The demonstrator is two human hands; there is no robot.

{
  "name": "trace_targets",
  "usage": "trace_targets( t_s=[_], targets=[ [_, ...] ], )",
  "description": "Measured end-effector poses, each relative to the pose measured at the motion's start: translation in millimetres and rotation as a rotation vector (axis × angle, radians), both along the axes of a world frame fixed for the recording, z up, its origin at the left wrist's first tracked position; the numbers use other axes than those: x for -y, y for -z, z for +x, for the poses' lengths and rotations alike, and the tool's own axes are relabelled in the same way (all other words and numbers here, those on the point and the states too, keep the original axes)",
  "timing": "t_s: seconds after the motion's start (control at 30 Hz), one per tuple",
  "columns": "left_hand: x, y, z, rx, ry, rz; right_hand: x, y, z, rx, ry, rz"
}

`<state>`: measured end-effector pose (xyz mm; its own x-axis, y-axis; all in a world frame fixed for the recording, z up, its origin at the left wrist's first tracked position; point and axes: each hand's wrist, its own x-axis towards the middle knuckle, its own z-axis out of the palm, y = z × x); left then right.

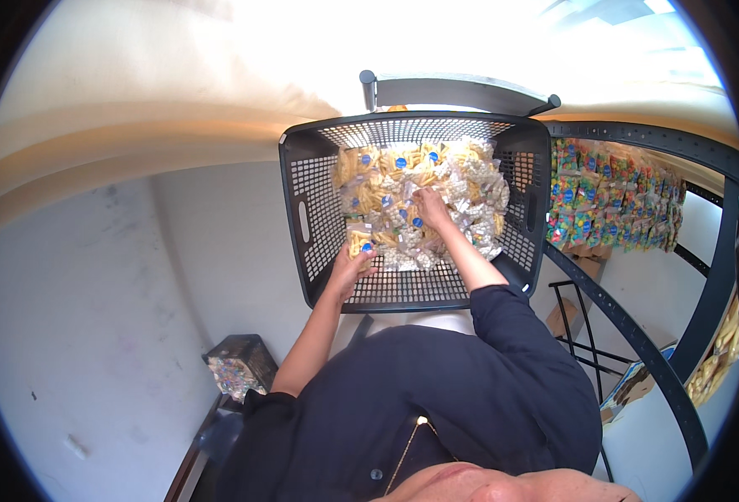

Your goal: The person repeatedly picks up packages of pasta from a black plastic basket and places them onto a metal shelf. They handle the packages one at a time, arranging them in rows on the shelf.

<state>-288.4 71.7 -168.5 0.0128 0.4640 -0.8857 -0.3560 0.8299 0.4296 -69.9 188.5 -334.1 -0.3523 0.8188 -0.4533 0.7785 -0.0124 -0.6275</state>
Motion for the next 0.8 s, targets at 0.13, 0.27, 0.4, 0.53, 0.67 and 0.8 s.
trace_targets(
  t_s=[0.13, 0.27, 0.4, 0.53, 0.67, 0.8],
  targets=[
    [11.1, 0.2, -6.2, -0.027, 0.027, -0.009, 1.5, 18.0, -5.7, 0.282, -0.188, -0.069],
    [17.1, 1.0, -10.0, -0.011, 0.018, 0.003, 10.0, 5.0, -7.6, 0.36, -0.267, -0.029],
    [15.9, -0.4, -13.9, 0.005, 0.029, 0.002, 18.9, -17.8, -4.5, 0.215, -0.108, 0.008],
    [10.6, -2.2, -13.3, 0.003, 0.026, 0.018, 19.0, -42.4, 6.6, -0.028, 0.147, -0.099],
    [5.8, -5.8, -8.6, 0.134, 0.012, 0.06, 21.1, -65.1, 8.6, -0.363, 0.325, -0.461],
    [1.1, -11.6, -7.3, 0.318, -0.061, 0.164, 34.2, -98.0, 4.0, -0.622, 0.302, -0.805]
  ],
)
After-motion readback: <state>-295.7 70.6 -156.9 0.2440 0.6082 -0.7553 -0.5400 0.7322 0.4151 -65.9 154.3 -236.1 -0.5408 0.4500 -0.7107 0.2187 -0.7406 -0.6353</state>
